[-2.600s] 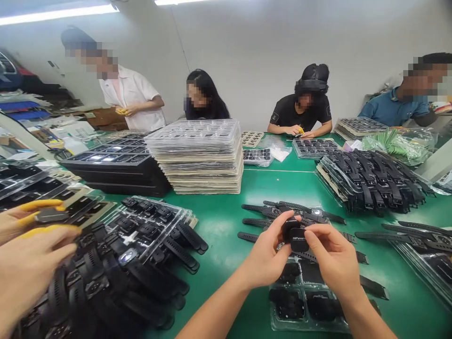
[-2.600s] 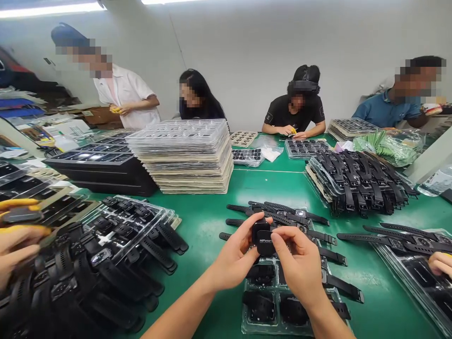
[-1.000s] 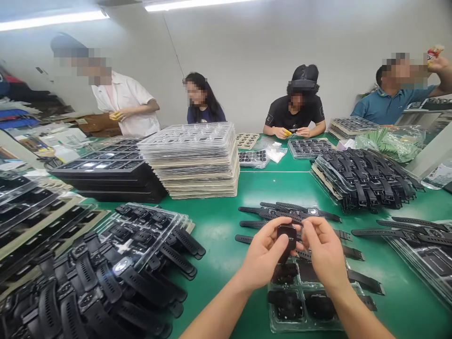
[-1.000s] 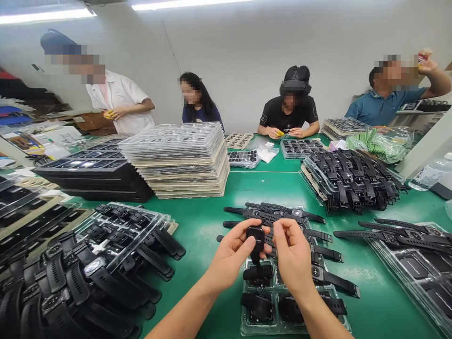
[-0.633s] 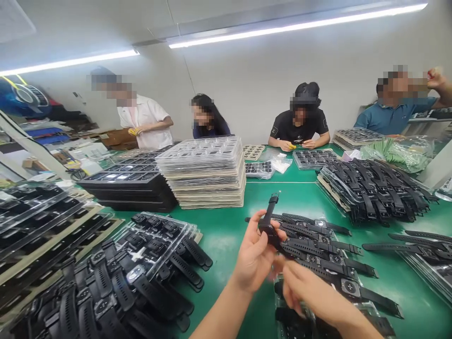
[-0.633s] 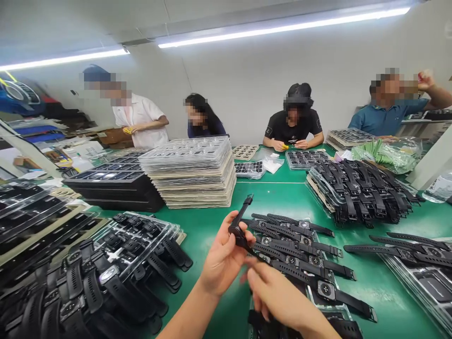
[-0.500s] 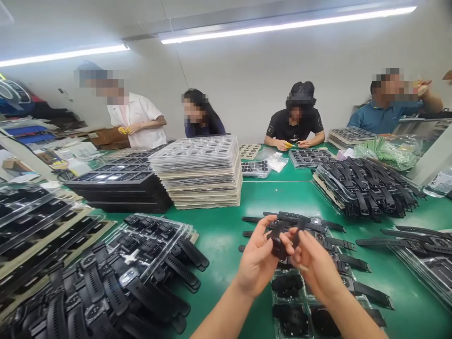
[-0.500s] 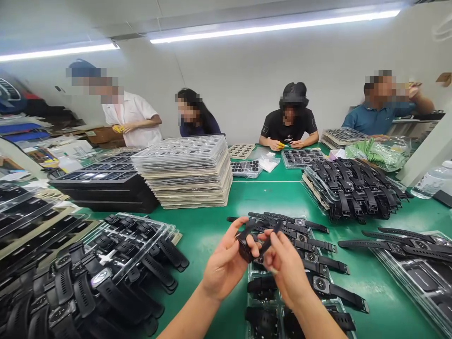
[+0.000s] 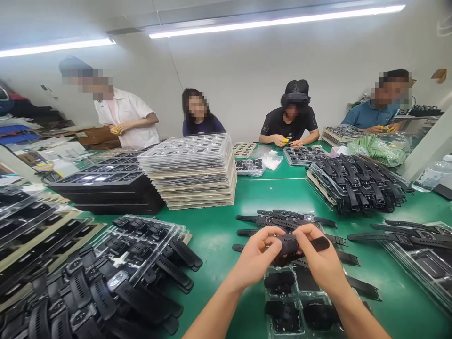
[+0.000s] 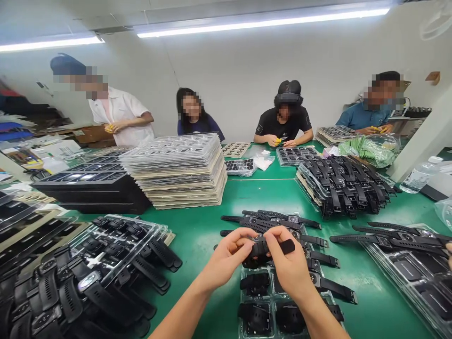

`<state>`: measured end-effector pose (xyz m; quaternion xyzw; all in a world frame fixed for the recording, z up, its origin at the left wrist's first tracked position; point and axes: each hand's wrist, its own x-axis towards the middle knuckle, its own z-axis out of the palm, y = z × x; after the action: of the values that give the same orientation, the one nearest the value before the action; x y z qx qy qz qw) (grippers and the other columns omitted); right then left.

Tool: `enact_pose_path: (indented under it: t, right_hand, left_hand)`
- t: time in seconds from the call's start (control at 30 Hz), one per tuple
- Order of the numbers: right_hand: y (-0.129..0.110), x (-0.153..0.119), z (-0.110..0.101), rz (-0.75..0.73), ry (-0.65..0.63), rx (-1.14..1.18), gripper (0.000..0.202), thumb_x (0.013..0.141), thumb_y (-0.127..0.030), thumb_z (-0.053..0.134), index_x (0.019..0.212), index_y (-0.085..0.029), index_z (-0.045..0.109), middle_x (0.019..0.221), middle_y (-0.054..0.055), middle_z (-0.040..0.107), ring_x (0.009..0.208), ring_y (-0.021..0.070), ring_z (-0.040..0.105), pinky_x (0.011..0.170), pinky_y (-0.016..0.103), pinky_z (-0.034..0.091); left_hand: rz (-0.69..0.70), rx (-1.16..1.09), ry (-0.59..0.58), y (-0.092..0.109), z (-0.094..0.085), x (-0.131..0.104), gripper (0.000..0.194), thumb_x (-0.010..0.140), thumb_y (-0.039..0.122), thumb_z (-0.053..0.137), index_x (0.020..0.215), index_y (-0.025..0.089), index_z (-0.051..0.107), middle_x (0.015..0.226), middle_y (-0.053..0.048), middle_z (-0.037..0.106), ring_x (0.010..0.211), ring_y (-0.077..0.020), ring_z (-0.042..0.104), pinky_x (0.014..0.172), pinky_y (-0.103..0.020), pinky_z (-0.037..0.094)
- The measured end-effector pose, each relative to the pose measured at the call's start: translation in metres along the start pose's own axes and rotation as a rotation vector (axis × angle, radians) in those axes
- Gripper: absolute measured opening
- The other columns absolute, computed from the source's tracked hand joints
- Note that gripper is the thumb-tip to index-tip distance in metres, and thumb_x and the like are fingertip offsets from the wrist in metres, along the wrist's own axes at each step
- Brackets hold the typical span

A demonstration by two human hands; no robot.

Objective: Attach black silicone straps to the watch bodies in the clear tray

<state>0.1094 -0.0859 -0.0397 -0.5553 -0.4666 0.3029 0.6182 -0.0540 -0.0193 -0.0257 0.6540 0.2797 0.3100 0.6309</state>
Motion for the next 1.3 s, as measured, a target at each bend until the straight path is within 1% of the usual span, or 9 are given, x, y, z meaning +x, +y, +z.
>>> enact_pose_path:
  t: [0.1,0.27,0.43,0.63,0.8,0.9,1.03,1.2,1.3]
  right_hand:
    - [0.002,-0.001,0.004,-0.039,-0.042,-0.035,0.030,0.097,-0.051,0.061,0.090,-0.023,0.068,0.078,0.002,0.066,0.073,0.0194,0.061,0.066,0.028,0.052]
    - [0.005,-0.006,0.008,-0.100,0.026,-0.007,0.023,0.097,-0.046,0.063,0.096,-0.023,0.067,0.085,0.003,0.069,0.079,0.0197,0.065,0.070,0.028,0.053]
    - [0.006,-0.003,0.005,-0.018,0.066,0.028,0.027,0.096,-0.050,0.062,0.099,-0.023,0.065,0.085,0.003,0.067,0.077,0.0204,0.063,0.065,0.028,0.053]
    - [0.009,-0.003,0.005,0.020,-0.079,-0.003,0.030,0.095,-0.054,0.063,0.102,-0.025,0.065,0.078,0.001,0.065,0.074,0.0204,0.062,0.067,0.029,0.051]
    - [0.010,-0.007,0.001,-0.023,-0.181,0.277,0.045,0.097,-0.055,0.060,0.136,-0.033,0.053,0.099,0.002,0.064,0.080,0.0184,0.061,0.076,0.030,0.054]
    - [0.011,-0.009,-0.001,-0.028,-0.172,0.136,0.037,0.100,-0.054,0.056,0.125,-0.030,0.065,0.100,0.004,0.064,0.090,0.0214,0.061,0.082,0.031,0.053]
    - [0.011,-0.013,0.001,-0.064,-0.155,-0.042,0.042,0.103,-0.055,0.047,0.125,-0.027,0.068,0.110,0.008,0.067,0.107,0.0264,0.061,0.094,0.035,0.051]
    - [0.005,-0.013,0.007,-0.093,-0.106,-0.014,0.047,0.105,-0.057,0.041,0.097,-0.021,0.071,0.079,0.003,0.061,0.072,0.0195,0.055,0.066,0.028,0.049]
    - [0.000,-0.012,0.009,-0.049,-0.129,0.040,0.048,0.103,-0.057,0.046,0.079,-0.021,0.066,0.074,0.001,0.057,0.068,0.0176,0.051,0.064,0.026,0.046]
  left_hand:
    - [0.239,0.374,0.055,-0.001,0.003,-0.004,0.035,0.085,0.028,0.073,0.120,0.023,0.066,0.107,-0.007,0.073,0.099,-0.0232,0.064,0.087,-0.035,0.048]
    - [0.512,0.630,0.056,-0.007,0.004,-0.003,0.021,0.094,0.026,0.063,0.114,0.020,0.069,0.099,-0.007,0.077,0.085,-0.0206,0.066,0.085,-0.036,0.048]
    - [0.467,0.597,0.050,-0.005,0.002,-0.001,0.021,0.092,0.022,0.066,0.112,0.020,0.070,0.106,-0.007,0.077,0.095,-0.0217,0.068,0.088,-0.034,0.051]
    - [0.366,0.432,-0.013,-0.006,0.011,-0.004,0.029,0.091,0.021,0.067,0.120,0.020,0.068,0.117,-0.008,0.075,0.104,-0.0233,0.069,0.093,-0.033,0.051]
    - [0.255,0.066,0.212,-0.012,0.007,-0.001,0.025,0.095,0.035,0.064,0.115,0.019,0.069,0.100,-0.007,0.072,0.083,-0.0170,0.063,0.077,-0.028,0.049]
    - [0.203,-0.277,0.151,-0.014,0.004,0.003,0.043,0.093,0.054,0.065,0.115,0.017,0.066,0.080,-0.002,0.062,0.060,-0.0098,0.048,0.059,-0.024,0.039]
    - [0.230,-0.465,0.092,-0.017,0.008,0.004,0.044,0.089,0.055,0.071,0.113,0.019,0.061,0.075,0.001,0.059,0.059,-0.0081,0.044,0.058,-0.022,0.035]
    - [0.211,-0.479,0.044,-0.022,0.015,0.002,0.044,0.085,0.054,0.076,0.106,0.018,0.063,0.075,0.000,0.060,0.063,-0.0096,0.048,0.058,-0.022,0.036]
    - [0.199,-0.481,0.074,-0.021,0.017,0.002,0.045,0.083,0.055,0.077,0.105,0.017,0.065,0.079,-0.001,0.061,0.068,-0.0110,0.053,0.061,-0.023,0.039]
